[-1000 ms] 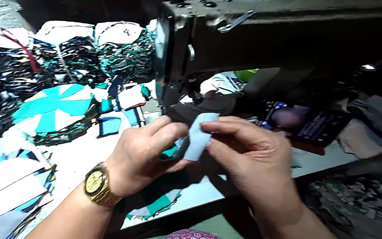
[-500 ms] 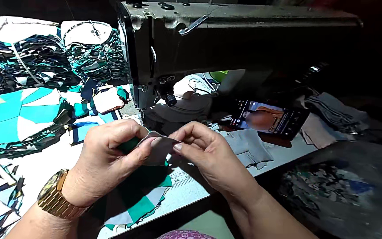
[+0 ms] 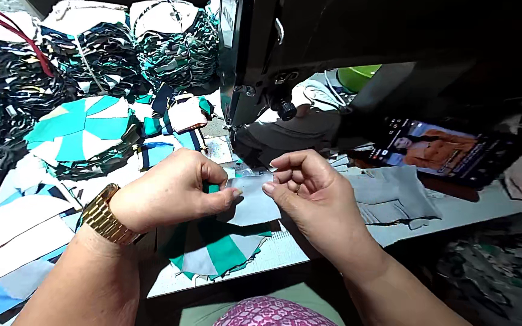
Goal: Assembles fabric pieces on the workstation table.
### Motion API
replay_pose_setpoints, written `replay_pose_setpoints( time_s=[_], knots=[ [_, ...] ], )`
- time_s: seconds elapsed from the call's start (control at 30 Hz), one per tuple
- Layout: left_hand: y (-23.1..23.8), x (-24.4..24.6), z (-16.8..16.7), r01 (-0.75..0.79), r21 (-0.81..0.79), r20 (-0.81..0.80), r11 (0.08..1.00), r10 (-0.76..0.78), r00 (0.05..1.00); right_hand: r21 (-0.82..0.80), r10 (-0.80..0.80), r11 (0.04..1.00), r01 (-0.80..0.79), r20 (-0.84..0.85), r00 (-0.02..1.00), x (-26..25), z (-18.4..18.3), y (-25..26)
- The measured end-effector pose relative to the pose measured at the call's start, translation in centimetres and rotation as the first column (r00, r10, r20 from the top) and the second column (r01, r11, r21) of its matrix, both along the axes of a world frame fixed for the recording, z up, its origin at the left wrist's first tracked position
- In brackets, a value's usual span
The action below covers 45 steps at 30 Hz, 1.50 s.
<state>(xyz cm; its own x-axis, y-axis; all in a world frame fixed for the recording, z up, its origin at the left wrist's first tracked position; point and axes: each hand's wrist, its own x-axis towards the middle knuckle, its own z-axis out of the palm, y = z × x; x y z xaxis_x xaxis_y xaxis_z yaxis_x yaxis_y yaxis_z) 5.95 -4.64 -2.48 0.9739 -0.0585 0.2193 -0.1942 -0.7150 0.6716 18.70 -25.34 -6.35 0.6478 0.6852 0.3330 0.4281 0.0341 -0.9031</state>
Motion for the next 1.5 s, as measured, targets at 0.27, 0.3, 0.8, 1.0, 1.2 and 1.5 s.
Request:
replay_pose_setpoints(
  time_s=[0.27, 0.3, 0.8, 1.0, 1.2, 1.5],
  knots=[
    [0.2, -0.1, -0.3, -0.045, 0.239, -0.106, 0.970, 0.072, 0.992, -0.134, 0.018, 0.991, 0.021, 0.283, 0.959, 0.6, -0.9, 1.2],
    [0.2, -0.1, -0.3, -0.048, 0.255, -0.120, 0.966, 0.081, 0.989, -0.147, 0.022, 0.989, 0.026, 0.313, 0.949, 0.6, -0.9, 1.4],
    [0.5, -0.1, -0.1, -0.112, 0.228, -0.040, 0.967, 0.124, 0.991, -0.219, 0.196, 0.971, -0.094, 0.509, 0.838, 1.6, -0.8, 0.0],
    [0.7, 0.1, 0.0, -0.069, 0.281, -0.241, 0.957, 0.140, 0.960, -0.355, 0.285, 0.931, -0.085, 0.561, 0.777, 1.8, -0.8, -0.6],
    [2.7, 0.0, 0.5, -0.279, -0.165, 0.091, 0.946, 0.296, 0.951, -0.129, 0.220, 0.976, -0.178, 0.601, 0.768, 1.0, 1.3, 1.2],
    [3.5, -0.1, -0.4, -0.455, -0.662, -0.256, 0.595, 0.390, 0.884, -0.612, 0.619, 0.745, -0.265, 0.487, 0.616, -4.2, -0.3, 5.1]
  ],
)
